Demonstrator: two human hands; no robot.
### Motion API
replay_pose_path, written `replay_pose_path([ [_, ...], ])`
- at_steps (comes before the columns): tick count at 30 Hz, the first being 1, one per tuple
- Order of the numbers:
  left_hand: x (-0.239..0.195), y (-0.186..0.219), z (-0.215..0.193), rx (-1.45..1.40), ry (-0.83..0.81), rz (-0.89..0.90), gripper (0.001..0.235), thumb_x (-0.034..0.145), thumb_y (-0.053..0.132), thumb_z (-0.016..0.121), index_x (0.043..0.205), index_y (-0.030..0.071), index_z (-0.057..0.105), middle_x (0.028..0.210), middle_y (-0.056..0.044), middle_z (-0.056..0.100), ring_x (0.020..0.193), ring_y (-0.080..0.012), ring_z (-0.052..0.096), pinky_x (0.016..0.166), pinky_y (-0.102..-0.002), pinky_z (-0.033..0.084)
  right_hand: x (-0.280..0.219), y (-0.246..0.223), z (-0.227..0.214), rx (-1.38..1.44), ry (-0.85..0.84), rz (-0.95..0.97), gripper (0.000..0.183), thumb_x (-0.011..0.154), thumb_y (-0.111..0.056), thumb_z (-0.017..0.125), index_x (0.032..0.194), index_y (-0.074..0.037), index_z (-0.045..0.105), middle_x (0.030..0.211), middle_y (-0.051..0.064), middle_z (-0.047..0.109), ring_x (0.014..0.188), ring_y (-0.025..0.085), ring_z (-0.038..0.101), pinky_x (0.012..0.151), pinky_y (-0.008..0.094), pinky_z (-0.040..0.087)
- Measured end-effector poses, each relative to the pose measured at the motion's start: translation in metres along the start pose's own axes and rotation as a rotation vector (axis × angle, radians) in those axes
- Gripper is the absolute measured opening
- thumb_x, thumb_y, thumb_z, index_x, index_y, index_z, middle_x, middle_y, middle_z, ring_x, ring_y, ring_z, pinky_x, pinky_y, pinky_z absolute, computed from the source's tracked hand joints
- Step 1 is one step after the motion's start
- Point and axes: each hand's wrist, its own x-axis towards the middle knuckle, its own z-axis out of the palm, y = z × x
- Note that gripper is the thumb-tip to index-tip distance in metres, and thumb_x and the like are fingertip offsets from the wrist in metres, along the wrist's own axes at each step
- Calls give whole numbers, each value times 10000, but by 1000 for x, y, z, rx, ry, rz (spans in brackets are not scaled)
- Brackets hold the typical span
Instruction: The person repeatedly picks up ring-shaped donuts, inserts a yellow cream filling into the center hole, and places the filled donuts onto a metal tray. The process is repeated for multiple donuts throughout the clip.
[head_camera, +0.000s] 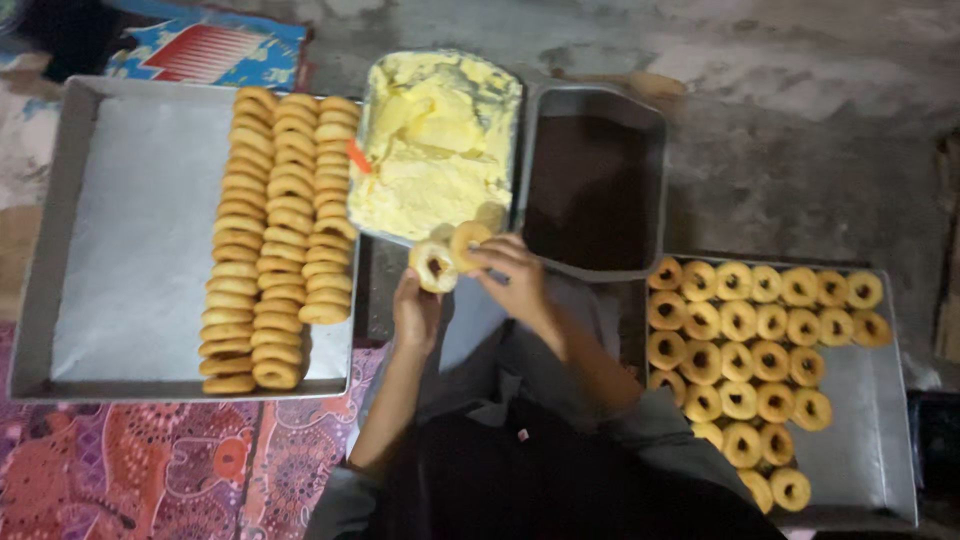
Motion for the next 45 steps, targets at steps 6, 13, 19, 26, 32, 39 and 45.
replay_pose_path([
  [6, 8, -55, 45, 29, -59, -320, 462, 1038, 310, 495, 1352, -25, 541, 1333, -154, 637, 1206, -277, 656, 1032, -437, 546, -28, 98, -47, -233, 75, 437, 310, 772, -144, 826, 1071, -80, 776, 1069, 177, 675, 990, 338, 655, 854, 419, 552],
  [13, 84, -141, 114, 1265, -388, 203, 314, 985, 200, 631, 1190, -36, 659, 1223, -237, 681, 1140, -399, 638, 1001, -435, 529, -78, 223, -123, -321, -72, 677, 215, 891, -203, 682, 1045, -70, 752, 998, 175, 753, 878, 330, 722, 812, 428, 569],
  [19, 132, -190, 122, 1708, -708, 620, 247, 898, 80, 596, 1109, -9, 687, 1257, -234, 670, 1092, -406, 651, 908, -470, 537, -97, 231, -152, 1020, 607, 1250, 270, 900, -184, 571, 1109, -56, 684, 1074, 134, 709, 944, 268, 722, 804, 475, 646],
  [26, 109, -215, 97, 373, -25, -434, 274, 1092, 173, 413, 1160, -5, 610, 1059, -161, 684, 898, -242, 660, 796, -382, 562, -62, 159, -150, 403, 312, 676, 274, 898, -47, 692, 1171, -32, 668, 1177, 98, 689, 1073, 231, 680, 947, 388, 604],
  [32, 92, -210, 113, -77, -181, -516, 291, 1136, 150, 395, 1292, -21, 571, 1185, -150, 650, 1027, -247, 652, 944, -409, 595, -16, 97, -148, -280, 301, 88, 367, 868, -63, 713, 1232, -35, 679, 1272, 132, 636, 1239, 289, 606, 1039, 449, 533],
  [39, 84, -181, 191, 676, -148, -745, 357, 1001, 267, 494, 1277, 65, 593, 1332, -141, 587, 1176, -325, 614, 928, -509, 589, -72, 162, -170, 766, 537, 902, 295, 879, -230, 748, 1127, -120, 630, 1125, 75, 647, 1043, 244, 659, 888, 434, 580],
  [45, 67, -124, 143, 1411, -420, 611, 356, 990, 118, 628, 1325, 17, 564, 1380, -214, 556, 1262, -362, 596, 1043, -432, 545, -244, 219, -299, 1363, 1081, 800, 285, 1027, -323, 572, 1207, -108, 624, 1156, 47, 627, 1047, 211, 642, 979, 374, 537],
])
